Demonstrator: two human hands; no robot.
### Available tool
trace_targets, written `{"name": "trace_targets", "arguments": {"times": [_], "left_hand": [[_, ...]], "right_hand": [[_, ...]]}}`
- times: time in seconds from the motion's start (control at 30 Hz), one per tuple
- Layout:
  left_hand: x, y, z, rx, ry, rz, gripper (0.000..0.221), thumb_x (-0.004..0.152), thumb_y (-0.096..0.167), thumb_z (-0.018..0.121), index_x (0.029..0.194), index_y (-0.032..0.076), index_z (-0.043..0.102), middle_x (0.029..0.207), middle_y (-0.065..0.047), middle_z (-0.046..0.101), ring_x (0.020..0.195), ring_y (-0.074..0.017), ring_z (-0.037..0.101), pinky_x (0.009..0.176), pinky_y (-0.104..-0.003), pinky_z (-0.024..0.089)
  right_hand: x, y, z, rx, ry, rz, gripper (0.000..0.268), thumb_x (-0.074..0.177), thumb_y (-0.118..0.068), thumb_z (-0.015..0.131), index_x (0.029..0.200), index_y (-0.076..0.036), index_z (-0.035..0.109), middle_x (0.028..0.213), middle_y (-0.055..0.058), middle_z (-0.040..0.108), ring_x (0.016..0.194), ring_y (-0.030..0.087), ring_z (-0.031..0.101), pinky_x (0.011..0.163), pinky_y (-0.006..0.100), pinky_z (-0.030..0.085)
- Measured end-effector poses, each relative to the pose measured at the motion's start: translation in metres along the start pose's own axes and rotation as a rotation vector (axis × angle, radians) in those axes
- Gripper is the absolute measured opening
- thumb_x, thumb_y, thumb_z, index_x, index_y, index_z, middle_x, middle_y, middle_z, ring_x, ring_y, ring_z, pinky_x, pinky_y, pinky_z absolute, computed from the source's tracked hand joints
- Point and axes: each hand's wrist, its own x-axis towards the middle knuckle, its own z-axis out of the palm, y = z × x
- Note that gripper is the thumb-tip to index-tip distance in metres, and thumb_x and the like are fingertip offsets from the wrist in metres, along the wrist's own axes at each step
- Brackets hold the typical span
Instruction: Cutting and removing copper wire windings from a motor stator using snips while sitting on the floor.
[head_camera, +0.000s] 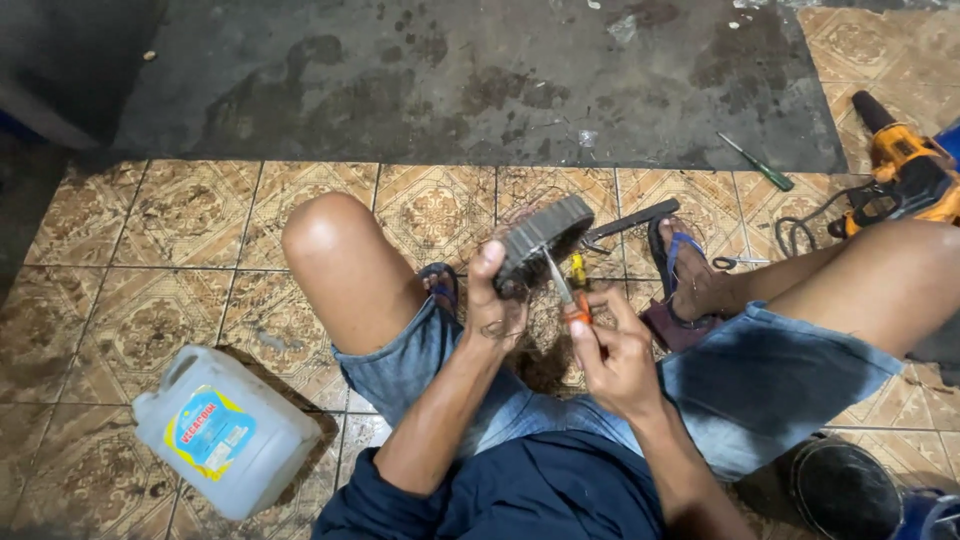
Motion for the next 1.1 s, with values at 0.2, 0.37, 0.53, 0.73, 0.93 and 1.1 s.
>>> {"name": "trace_targets", "arguments": {"times": [0.2, 0.37, 0.53, 0.73, 0.93, 1.1], "left_hand": [[-0.024, 0.057, 0.071, 0.125, 0.208, -0.178, 0.039, 0.081, 0.049, 0.065, 0.101, 0.016, 0.059, 0.088, -0.006, 0.065, 0.078, -0.0203, 0.058, 0.072, -0.031, 0.047], [-0.015, 0.002, 0.026, 0.309, -0.113, 0.007, 0.053, 0.074, 0.043, 0.079, 0.104, 0.003, 0.061, 0.088, -0.009, 0.06, 0.083, -0.0187, 0.058, 0.074, -0.031, 0.051], [-0.029, 0.048, 0.081, 0.398, -0.32, 0.052, 0.049, 0.072, 0.048, 0.078, 0.094, 0.006, 0.063, 0.081, -0.005, 0.059, 0.076, -0.0162, 0.059, 0.064, -0.026, 0.053], [-0.026, 0.02, 0.052, 0.524, -0.519, 0.145, 0.104, 0.048, 0.03, 0.1, 0.137, -0.001, 0.054, 0.121, -0.018, 0.066, 0.118, -0.025, 0.061, 0.11, -0.045, 0.046], [-0.033, 0.045, 0.07, 0.566, -0.575, 0.221, 0.11, 0.062, 0.036, 0.083, 0.151, -0.003, 0.031, 0.129, -0.022, 0.061, 0.116, -0.0375, 0.067, 0.106, -0.054, 0.059], [-0.036, 0.051, 0.076, 0.833, -0.526, 0.534, 0.113, 0.063, 0.043, 0.084, 0.149, -0.005, 0.029, 0.129, -0.021, 0.059, 0.114, -0.0348, 0.069, 0.107, -0.046, 0.061]], "right_hand": [[-0.01, -0.012, 0.016, 0.003, 0.009, 0.037, 0.043, 0.095, -0.012, 0.063, 0.053, -0.007, 0.065, 0.101, 0.016, 0.071, 0.085, 0.036, 0.072, 0.083, 0.045, 0.054], [0.013, -0.01, -0.001, 0.073, -0.03, 0.132, 0.051, 0.098, -0.01, 0.059, 0.047, -0.009, 0.057, 0.078, 0.012, 0.058, 0.075, 0.031, 0.061, 0.08, 0.043, 0.048], [0.018, -0.046, -0.01, -0.015, 0.108, 0.221, 0.049, 0.096, -0.007, 0.062, 0.047, -0.007, 0.057, 0.073, 0.015, 0.054, 0.061, 0.029, 0.058, 0.068, 0.039, 0.047], [0.006, -0.031, -0.016, 0.239, 0.249, 0.221, 0.016, 0.093, -0.005, 0.063, 0.078, -0.004, 0.068, 0.082, 0.011, 0.064, 0.089, 0.017, 0.057, 0.081, 0.034, 0.05], [-0.069, 0.007, -0.057, 0.909, 0.122, 0.772, 0.031, 0.1, -0.01, 0.052, 0.115, 0.014, 0.063, 0.105, 0.02, 0.065, 0.088, 0.019, 0.056, 0.077, 0.026, 0.041], [-0.078, -0.004, -0.121, 0.84, -0.126, 0.481, 0.042, 0.104, -0.017, 0.048, 0.115, 0.018, 0.068, 0.139, 0.035, 0.061, 0.125, 0.043, 0.061, 0.104, 0.059, 0.046]]}}
